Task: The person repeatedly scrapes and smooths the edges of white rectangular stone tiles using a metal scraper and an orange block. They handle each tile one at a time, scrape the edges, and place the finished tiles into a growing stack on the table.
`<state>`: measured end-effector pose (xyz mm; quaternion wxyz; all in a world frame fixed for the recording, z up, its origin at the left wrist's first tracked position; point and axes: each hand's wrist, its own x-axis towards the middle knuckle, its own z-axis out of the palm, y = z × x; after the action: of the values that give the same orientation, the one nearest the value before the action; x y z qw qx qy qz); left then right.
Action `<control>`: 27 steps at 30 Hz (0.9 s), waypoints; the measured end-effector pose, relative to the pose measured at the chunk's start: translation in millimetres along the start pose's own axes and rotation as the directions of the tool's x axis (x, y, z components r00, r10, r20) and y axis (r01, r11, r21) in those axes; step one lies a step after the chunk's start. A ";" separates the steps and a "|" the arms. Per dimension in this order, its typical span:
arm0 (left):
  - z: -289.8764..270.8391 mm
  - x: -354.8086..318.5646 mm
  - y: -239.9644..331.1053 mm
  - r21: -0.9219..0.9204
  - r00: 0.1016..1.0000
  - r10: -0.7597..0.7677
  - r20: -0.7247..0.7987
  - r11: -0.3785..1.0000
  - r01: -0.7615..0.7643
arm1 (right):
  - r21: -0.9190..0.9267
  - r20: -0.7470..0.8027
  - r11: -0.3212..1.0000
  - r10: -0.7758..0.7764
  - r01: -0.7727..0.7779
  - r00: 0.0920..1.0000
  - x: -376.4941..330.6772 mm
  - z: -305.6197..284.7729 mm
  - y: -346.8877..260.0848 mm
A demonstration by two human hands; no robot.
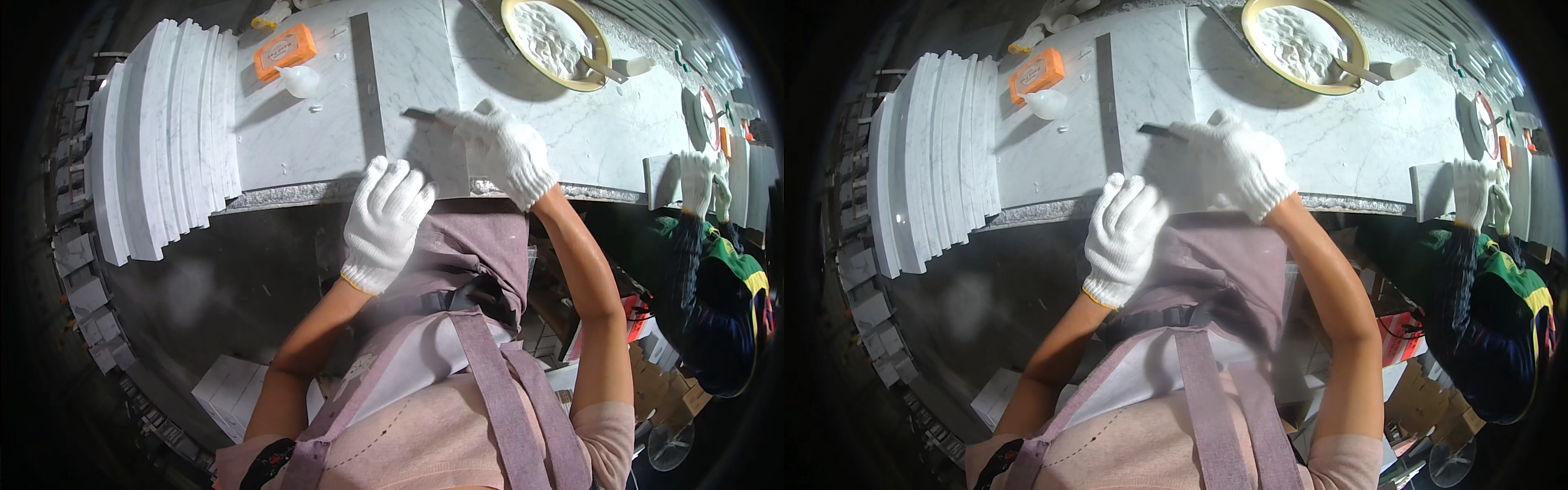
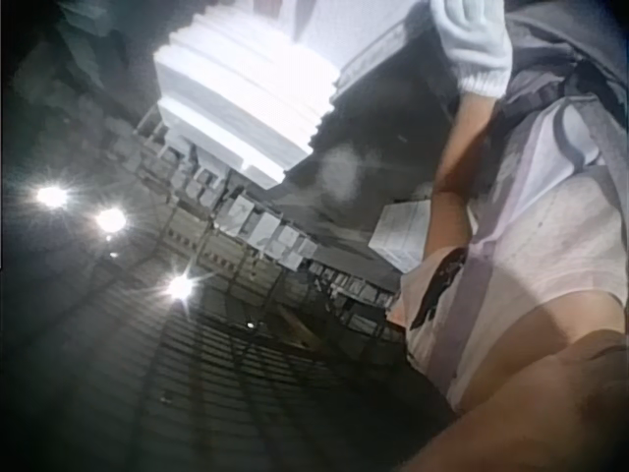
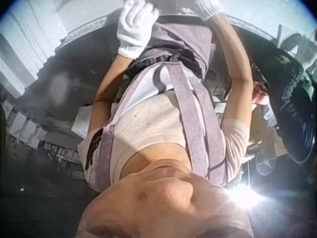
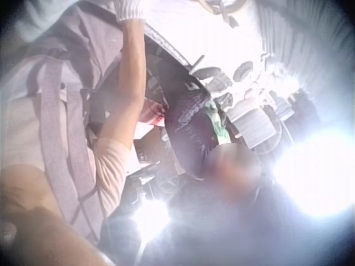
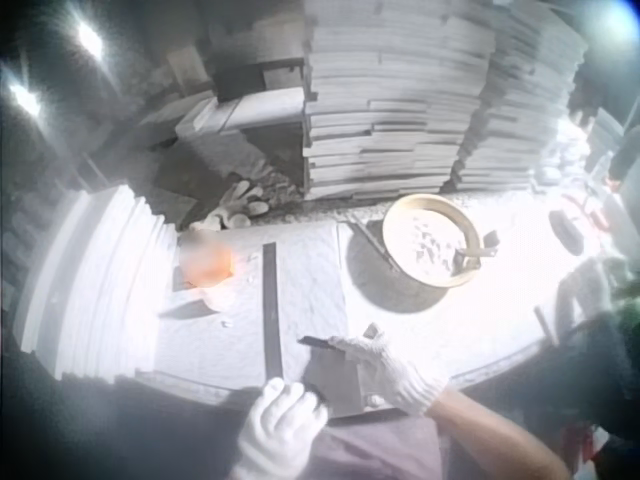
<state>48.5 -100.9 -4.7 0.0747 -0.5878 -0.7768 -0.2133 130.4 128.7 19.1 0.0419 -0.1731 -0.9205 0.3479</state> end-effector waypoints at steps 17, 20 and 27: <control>-0.8 1.6 -0.9 -0.039 0.996 0.010 -0.085 0.999 -0.013 | -0.275 -0.067 0.961 -0.054 0.034 0.996 63.6 3.2 10.2; 0.1 0.0 0.9 -0.019 0.998 -0.015 -0.060 1.000 0.014 | -0.221 0.020 0.970 -0.100 0.102 0.995 50.2 3.1 6.1; -1.5 -1.2 -2.1 -0.037 1.000 0.001 -0.017 0.999 -0.002 | -0.247 0.047 0.966 -0.074 0.083 0.996 55.6 -8.7 4.3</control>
<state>46.7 -103.1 -4.3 0.0706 -0.5879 -0.7715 -0.2328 81.2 156.4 20.4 0.0164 -0.1339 -0.9635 0.2312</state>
